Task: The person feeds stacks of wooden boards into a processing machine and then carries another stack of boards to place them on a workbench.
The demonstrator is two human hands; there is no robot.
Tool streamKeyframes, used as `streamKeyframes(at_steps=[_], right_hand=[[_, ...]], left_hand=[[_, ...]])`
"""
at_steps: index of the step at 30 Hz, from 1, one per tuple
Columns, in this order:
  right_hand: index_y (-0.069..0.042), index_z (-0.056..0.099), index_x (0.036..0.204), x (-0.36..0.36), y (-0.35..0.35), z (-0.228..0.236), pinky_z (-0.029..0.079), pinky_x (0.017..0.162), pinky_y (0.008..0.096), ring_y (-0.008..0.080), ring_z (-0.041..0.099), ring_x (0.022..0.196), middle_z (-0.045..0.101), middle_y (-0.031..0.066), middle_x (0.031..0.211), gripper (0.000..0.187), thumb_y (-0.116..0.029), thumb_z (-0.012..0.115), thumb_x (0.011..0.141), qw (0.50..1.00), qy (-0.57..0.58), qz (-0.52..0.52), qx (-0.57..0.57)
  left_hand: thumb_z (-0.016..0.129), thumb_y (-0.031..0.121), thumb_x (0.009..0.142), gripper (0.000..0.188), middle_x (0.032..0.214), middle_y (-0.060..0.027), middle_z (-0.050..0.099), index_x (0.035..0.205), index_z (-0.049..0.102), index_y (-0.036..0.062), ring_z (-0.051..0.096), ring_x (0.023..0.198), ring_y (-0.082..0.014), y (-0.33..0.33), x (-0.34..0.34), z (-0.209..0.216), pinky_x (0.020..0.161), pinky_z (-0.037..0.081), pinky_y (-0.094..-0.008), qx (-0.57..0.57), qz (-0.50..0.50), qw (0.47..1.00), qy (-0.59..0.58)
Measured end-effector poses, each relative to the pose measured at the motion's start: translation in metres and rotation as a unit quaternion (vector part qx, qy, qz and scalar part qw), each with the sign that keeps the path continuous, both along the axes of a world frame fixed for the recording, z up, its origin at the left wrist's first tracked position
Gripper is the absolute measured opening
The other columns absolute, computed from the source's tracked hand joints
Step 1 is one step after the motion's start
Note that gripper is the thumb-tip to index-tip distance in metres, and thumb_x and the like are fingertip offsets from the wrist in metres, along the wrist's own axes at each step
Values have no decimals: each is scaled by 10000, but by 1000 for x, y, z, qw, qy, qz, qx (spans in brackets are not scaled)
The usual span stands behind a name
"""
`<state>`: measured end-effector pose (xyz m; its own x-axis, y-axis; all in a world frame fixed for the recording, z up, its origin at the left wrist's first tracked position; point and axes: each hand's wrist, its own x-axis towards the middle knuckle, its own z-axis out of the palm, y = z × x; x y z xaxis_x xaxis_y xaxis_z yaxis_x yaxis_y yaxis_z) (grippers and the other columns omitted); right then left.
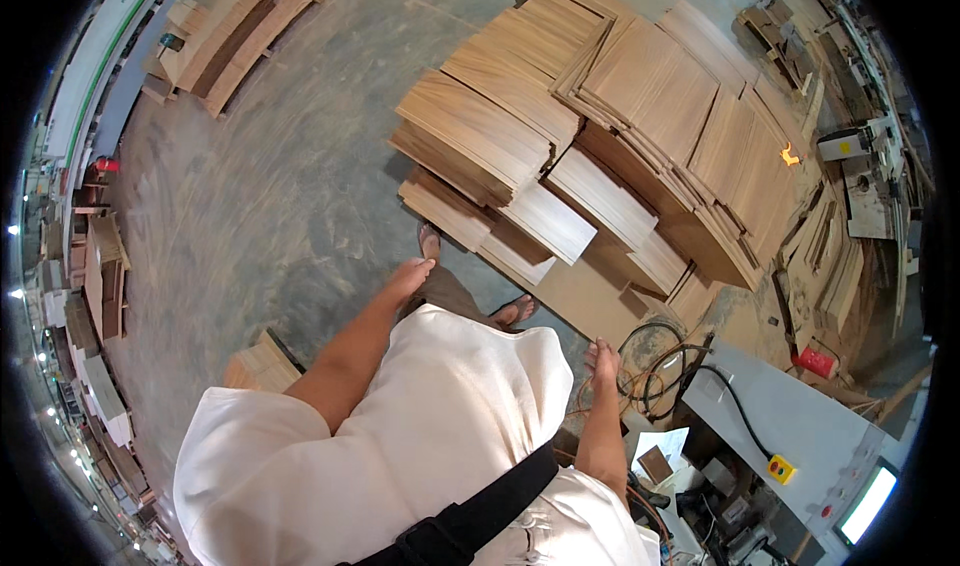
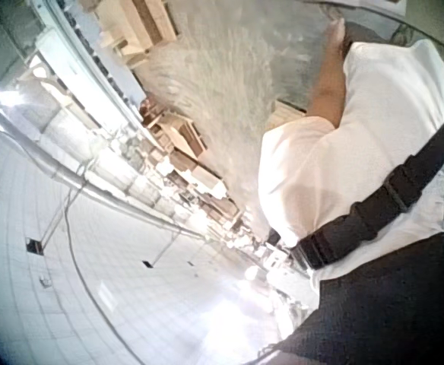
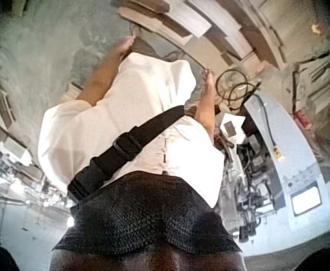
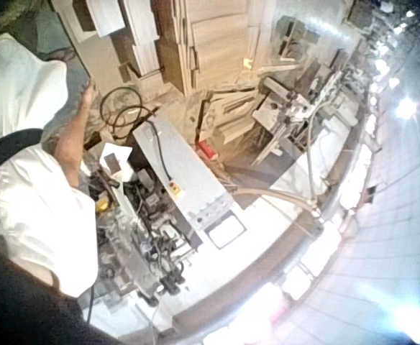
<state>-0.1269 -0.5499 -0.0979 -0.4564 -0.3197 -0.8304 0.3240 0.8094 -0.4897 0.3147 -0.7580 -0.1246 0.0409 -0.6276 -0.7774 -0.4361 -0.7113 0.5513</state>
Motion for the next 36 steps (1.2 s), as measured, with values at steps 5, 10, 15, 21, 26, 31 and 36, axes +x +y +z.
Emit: streamKeyframes(at_steps=[5,10,15,21,26,31,36], right_hand=[[-71,563,1162,59,0,-14,487,806,465,272,623,966,638,79,1038,412,-394,577,905,999,-15,-37,6],[-102,641,1036,159,-19,-11,440,570,269,126,606,723,633,0,832,239,-302,618,908,996,-21,-75,41],[-80,648,1061,210,-10,5,447,608,280,139,616,756,647,1,889,264,-286,625,898,993,-27,-58,95],[-51,604,1161,212,19,-72,475,733,335,180,625,875,656,66,1007,397,-331,608,879,992,-73,-9,100],[-45,620,1083,162,42,-233,458,643,301,151,594,794,631,33,918,427,-370,644,806,993,-68,10,-96],[-4,612,851,121,-23,-361,459,707,323,144,539,755,638,42,848,258,-259,638,884,999,-11,6,49],[20,646,965,97,-38,-470,474,740,329,221,602,775,648,163,834,367,-324,668,839,988,109,98,-39]], left_hand=[[584,409,910,410,884,-38,608,1076,613,36,547,787,-167,-64,53,-31,673,450,-350,52,-6,997,54],[592,467,894,531,976,-64,614,1198,572,33,568,871,-196,-148,109,-55,753,469,-377,81,-146,985,-44],[578,568,868,695,1258,-112,515,1305,506,32,489,1170,-248,-182,109,-23,964,397,-480,142,-164,976,-16],[555,502,920,612,1347,-160,499,1317,536,36,485,1210,-274,-190,75,-92,989,405,-406,133,-281,949,-55],[548,622,873,882,1436,-174,414,1477,293,32,447,1265,-295,-176,82,-258,1046,358,-424,182,-312,931,-55],[588,719,793,1144,1477,-248,324,1480,123,-69,363,1340,-324,-190,61,-347,1092,298,-433,104,-356,914,-167],[637,724,746,1227,1498,-249,273,1486,58,-65,291,1375,-345,-215,80,-411,1125,239,-429,76,-286,942,-158]])
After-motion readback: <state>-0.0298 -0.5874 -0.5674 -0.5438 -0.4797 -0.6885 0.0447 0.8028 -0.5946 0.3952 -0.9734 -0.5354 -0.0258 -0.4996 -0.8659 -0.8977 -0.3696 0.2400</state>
